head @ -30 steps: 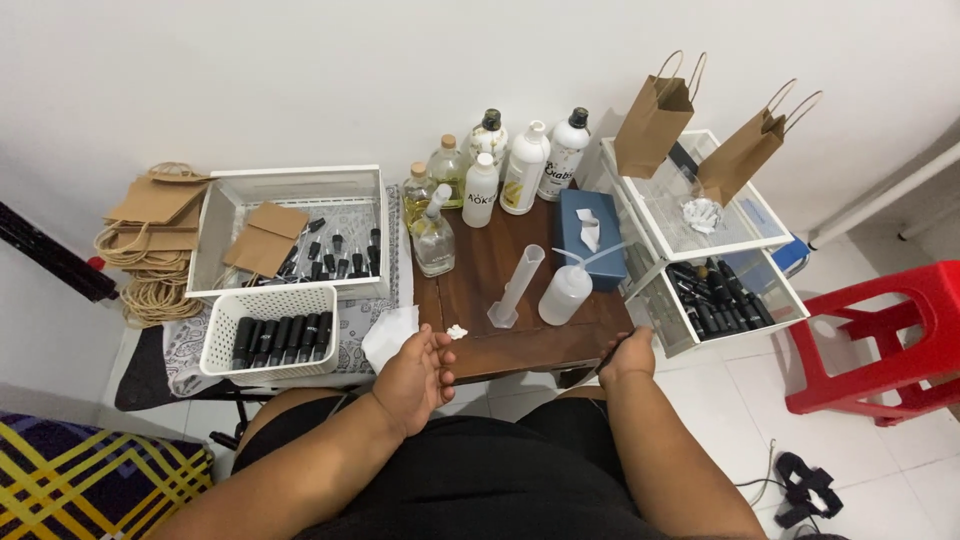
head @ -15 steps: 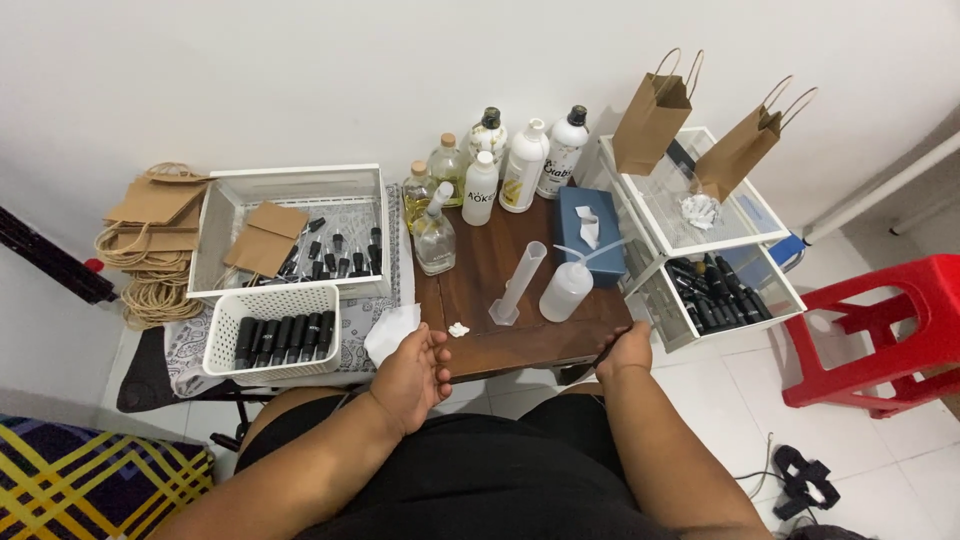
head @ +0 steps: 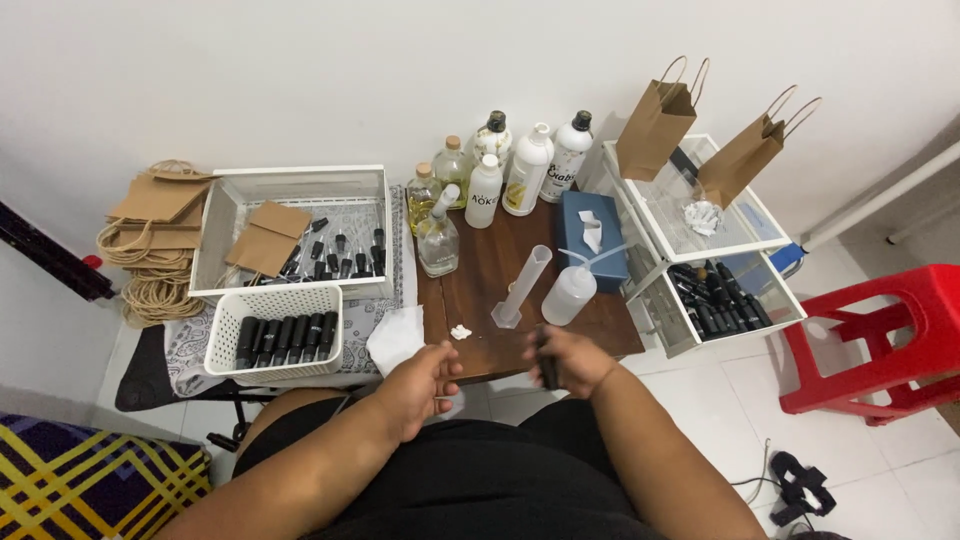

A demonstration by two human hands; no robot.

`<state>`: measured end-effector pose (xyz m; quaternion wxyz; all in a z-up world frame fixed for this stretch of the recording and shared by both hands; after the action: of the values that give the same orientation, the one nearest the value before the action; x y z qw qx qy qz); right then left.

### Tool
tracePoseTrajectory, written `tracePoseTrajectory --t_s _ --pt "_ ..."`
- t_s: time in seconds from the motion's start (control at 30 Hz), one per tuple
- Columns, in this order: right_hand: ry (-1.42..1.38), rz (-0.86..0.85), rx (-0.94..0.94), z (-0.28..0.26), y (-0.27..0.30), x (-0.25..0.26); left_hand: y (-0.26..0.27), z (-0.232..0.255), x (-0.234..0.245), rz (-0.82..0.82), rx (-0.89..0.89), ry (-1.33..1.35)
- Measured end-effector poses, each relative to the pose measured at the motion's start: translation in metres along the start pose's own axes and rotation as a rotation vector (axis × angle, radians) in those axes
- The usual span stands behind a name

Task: Filling small perfume bottles using a syringe and then capping them.

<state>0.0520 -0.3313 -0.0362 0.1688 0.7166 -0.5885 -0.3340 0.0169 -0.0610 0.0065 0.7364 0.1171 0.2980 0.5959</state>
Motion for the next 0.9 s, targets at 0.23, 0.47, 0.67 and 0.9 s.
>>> tracePoseTrajectory --t_s 0.23,0.47,0.67,0.9 --pt "0.820 -0.082 0.046 -0.010 0.044 -0.107 -0.025 -0.034 0.012 -0.084 0.031 -0.307" --pt "0.678 -0.340 0.098 0.019 0.007 -0.102 -0.001 -0.005 0.013 -0.020 0.064 -0.309" --pt "0.633 -0.667 0.105 0.021 -0.003 -0.087 0.006 0.016 0.019 0.080 0.070 -0.255" --pt "1.448 -0.352 -0.088 0.006 -0.003 -0.047 -0.030 0.009 0.063 0.375 0.097 -0.062"
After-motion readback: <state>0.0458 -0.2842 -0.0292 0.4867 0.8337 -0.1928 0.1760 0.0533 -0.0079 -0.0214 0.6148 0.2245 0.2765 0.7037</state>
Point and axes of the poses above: each hand's wrist, its own y-axis away from the middle knuckle, its own x-axis out of the back of the hand, z = x × y, the point moved 3 cm from there along -y, towards the middle knuckle, and after that the axes turned 10 degrees about -x, right-handed, at the moved point
